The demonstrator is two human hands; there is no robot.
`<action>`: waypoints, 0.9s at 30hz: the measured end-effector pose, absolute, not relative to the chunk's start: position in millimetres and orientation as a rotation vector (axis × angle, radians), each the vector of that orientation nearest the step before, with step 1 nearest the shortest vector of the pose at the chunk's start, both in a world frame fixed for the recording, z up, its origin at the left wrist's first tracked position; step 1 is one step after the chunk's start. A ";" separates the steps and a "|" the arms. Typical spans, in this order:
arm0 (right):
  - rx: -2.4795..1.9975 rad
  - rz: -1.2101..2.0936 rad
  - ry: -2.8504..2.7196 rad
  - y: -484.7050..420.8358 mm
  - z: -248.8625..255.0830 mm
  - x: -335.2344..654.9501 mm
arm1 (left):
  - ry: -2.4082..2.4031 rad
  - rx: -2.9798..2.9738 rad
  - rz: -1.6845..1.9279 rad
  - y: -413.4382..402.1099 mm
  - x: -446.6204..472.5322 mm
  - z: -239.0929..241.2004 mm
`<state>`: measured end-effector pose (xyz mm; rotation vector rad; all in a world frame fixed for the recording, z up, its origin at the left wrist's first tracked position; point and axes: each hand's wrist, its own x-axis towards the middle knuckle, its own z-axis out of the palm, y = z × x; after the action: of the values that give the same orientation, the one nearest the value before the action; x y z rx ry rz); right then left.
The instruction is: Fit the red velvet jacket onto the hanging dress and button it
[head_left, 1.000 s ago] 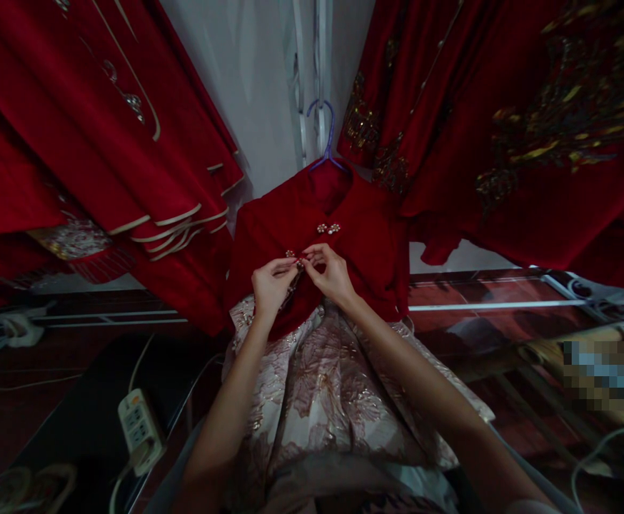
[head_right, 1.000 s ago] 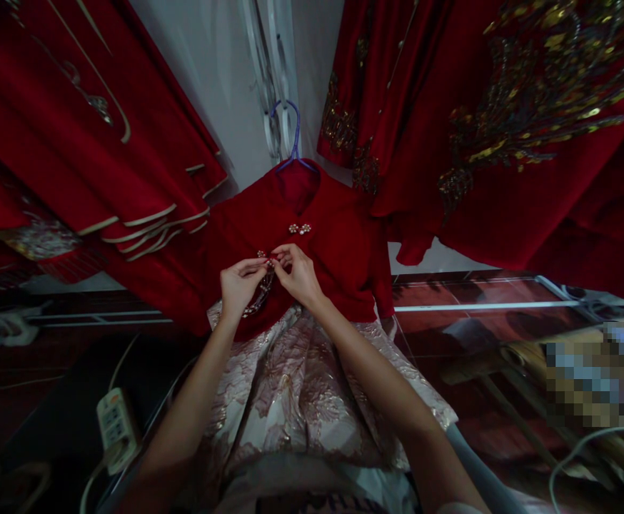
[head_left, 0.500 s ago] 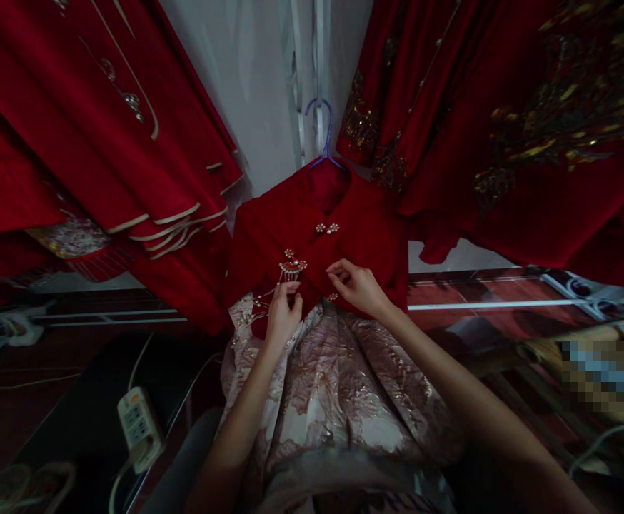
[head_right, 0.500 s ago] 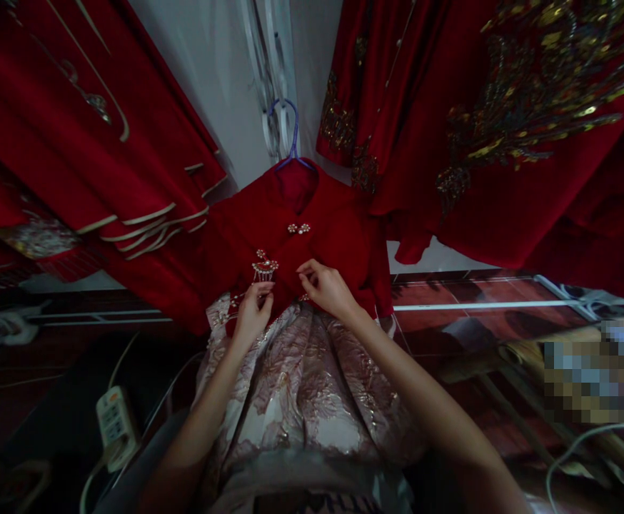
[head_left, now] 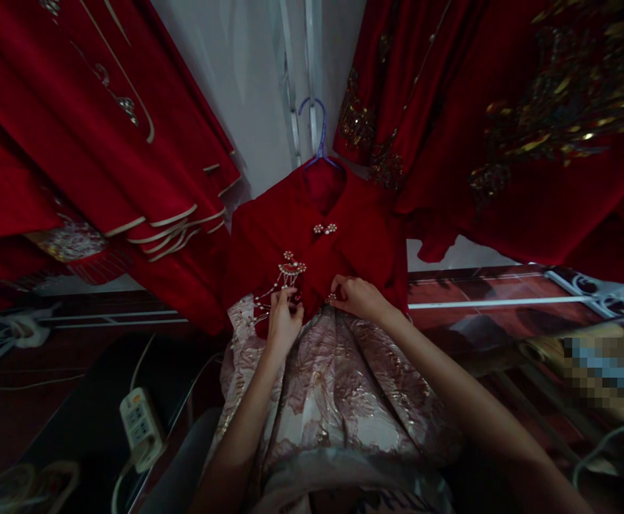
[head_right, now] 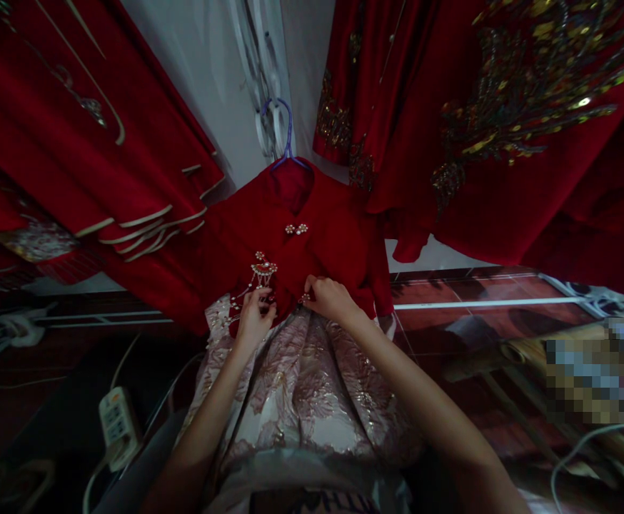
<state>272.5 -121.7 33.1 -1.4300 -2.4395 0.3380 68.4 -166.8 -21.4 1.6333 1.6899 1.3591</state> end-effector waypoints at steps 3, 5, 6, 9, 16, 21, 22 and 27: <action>-1.355 0.316 -2.414 -118.2 32.1 273.3 | 1.586 1.550 1.409 -164.8 70.6 -25.8; -1.291 0.344 -2.411 -116.1 31.8 274.1 | 1.504 1.505 1.418 -163.9 74.1 -28.4; -1.254 0.394 -2.409 -115.3 31.5 274.3 | 1.472 1.485 1.416 -163.6 75.9 -29.4; -1.115 0.658 -2.354 -114.0 29.9 272.5 | 1.415 1.437 1.389 -162.8 80.0 -30.7; -0.897 0.977 -2.088 -119.2 25.8 255.4 | 1.354 1.236 1.416 -160.2 84.8 -25.5; -0.986 0.870 -2.064 -122.8 22.4 249.2 | 1.308 1.136 1.494 -161.7 87.8 -20.4; -1.005 0.844 -2.067 -123.7 22.4 248.5 | 1.300 1.133 1.498 -162.1 87.8 -20.1; -1.088 0.690 -2.090 -130.0 23.1 242.8 | 1.327 1.160 1.504 -162.9 86.5 -22.3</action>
<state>242.8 -130.0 23.1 -1.0878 -2.0903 0.6902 86.5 -162.9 -22.3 1.1596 1.3271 1.5037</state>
